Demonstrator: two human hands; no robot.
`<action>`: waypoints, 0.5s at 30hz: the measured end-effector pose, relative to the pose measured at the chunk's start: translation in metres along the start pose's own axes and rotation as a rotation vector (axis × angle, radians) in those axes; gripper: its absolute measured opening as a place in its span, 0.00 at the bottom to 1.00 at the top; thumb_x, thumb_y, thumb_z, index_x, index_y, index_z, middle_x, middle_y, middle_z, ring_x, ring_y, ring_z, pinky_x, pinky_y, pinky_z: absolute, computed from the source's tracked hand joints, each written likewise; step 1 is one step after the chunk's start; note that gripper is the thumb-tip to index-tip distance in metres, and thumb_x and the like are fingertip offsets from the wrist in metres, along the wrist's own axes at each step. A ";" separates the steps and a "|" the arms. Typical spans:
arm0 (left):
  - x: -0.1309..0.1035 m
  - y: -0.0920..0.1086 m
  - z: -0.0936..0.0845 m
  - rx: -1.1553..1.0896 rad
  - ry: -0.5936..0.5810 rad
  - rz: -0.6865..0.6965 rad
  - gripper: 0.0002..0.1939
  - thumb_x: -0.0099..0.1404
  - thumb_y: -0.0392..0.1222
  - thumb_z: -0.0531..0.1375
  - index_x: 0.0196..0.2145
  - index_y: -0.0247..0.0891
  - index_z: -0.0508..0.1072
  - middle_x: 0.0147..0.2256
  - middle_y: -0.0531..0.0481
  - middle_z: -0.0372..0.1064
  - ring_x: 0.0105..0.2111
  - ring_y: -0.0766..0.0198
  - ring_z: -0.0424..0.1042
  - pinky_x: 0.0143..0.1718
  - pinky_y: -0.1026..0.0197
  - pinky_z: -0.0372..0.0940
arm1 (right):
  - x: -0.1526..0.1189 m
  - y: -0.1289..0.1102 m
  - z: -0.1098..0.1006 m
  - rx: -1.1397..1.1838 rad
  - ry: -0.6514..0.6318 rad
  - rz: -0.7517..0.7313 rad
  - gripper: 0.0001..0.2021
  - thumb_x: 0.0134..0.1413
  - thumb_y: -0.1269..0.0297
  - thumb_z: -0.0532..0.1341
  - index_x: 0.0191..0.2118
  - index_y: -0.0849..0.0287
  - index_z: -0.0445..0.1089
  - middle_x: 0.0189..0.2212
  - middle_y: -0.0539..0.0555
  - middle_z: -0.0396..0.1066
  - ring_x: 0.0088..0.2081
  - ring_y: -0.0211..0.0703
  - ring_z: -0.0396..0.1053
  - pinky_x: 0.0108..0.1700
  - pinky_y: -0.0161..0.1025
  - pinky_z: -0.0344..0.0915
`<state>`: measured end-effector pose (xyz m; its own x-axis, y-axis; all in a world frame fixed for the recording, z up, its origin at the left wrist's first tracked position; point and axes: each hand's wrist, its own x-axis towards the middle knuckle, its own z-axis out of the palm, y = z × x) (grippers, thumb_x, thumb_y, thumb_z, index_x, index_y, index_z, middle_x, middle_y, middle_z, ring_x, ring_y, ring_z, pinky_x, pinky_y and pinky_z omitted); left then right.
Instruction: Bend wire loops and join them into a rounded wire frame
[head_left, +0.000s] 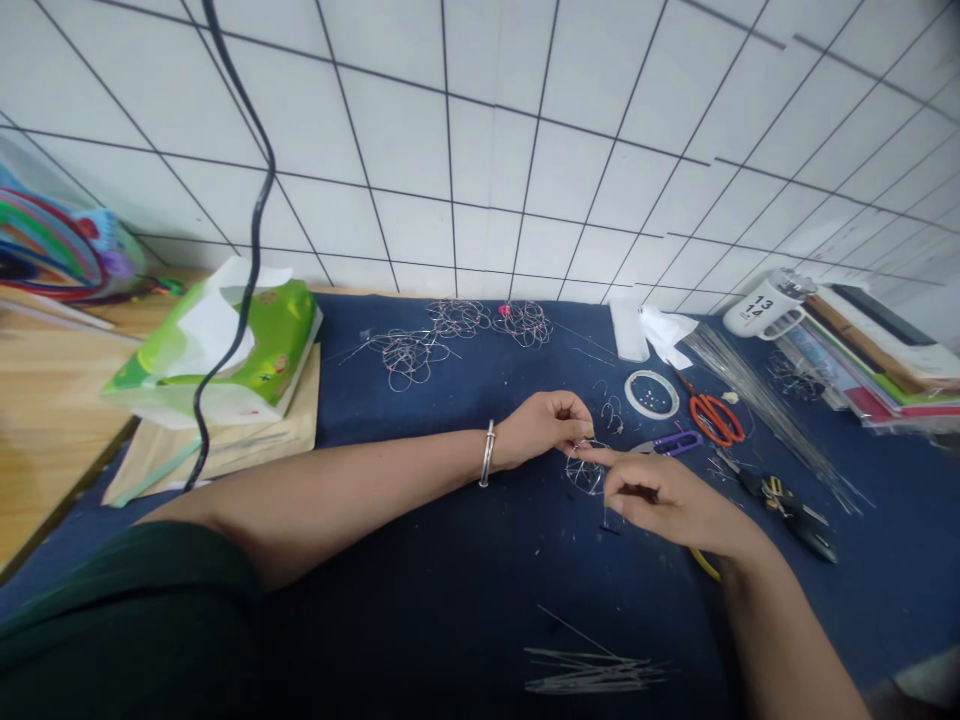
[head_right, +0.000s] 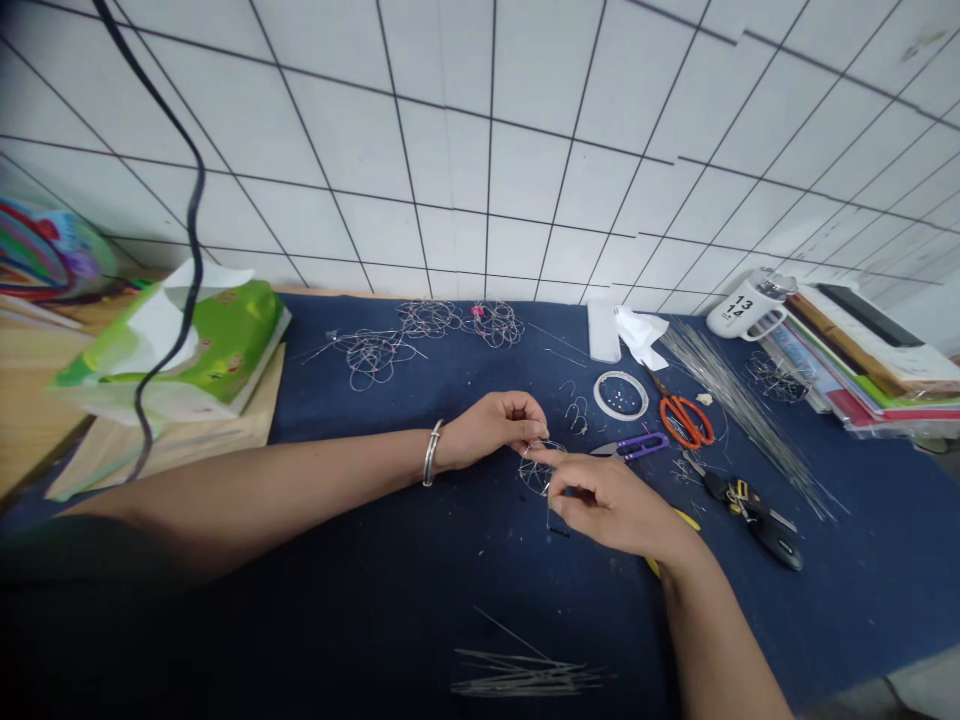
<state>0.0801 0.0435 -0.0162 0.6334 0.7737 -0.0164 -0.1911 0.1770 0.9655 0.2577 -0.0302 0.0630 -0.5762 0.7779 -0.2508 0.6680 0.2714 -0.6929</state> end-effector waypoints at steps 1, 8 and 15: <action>0.000 0.000 0.000 0.002 0.001 0.000 0.07 0.56 0.38 0.60 0.30 0.30 0.67 0.25 0.51 0.66 0.24 0.73 0.67 0.28 0.66 0.66 | 0.000 0.000 0.000 -0.005 -0.004 -0.002 0.07 0.52 0.62 0.55 0.27 0.56 0.65 0.44 0.53 0.69 0.45 0.48 0.66 0.30 0.34 0.62; -0.002 0.005 0.001 0.028 0.030 -0.018 0.07 0.56 0.38 0.60 0.30 0.30 0.67 0.25 0.51 0.66 0.24 0.73 0.67 0.28 0.66 0.67 | 0.000 -0.001 0.001 -0.042 0.007 -0.005 0.08 0.53 0.63 0.55 0.26 0.58 0.65 0.45 0.53 0.68 0.47 0.46 0.65 0.37 0.35 0.63; -0.001 0.005 0.002 0.016 0.029 -0.019 0.06 0.56 0.37 0.60 0.29 0.30 0.67 0.25 0.51 0.66 0.23 0.74 0.67 0.27 0.66 0.67 | 0.001 0.000 0.001 -0.024 0.011 -0.004 0.07 0.52 0.64 0.55 0.26 0.57 0.65 0.43 0.53 0.69 0.45 0.45 0.66 0.35 0.36 0.63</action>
<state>0.0795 0.0423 -0.0109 0.6144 0.7879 -0.0418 -0.1677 0.1822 0.9689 0.2571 -0.0300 0.0620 -0.5743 0.7825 -0.2405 0.6767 0.2885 -0.6773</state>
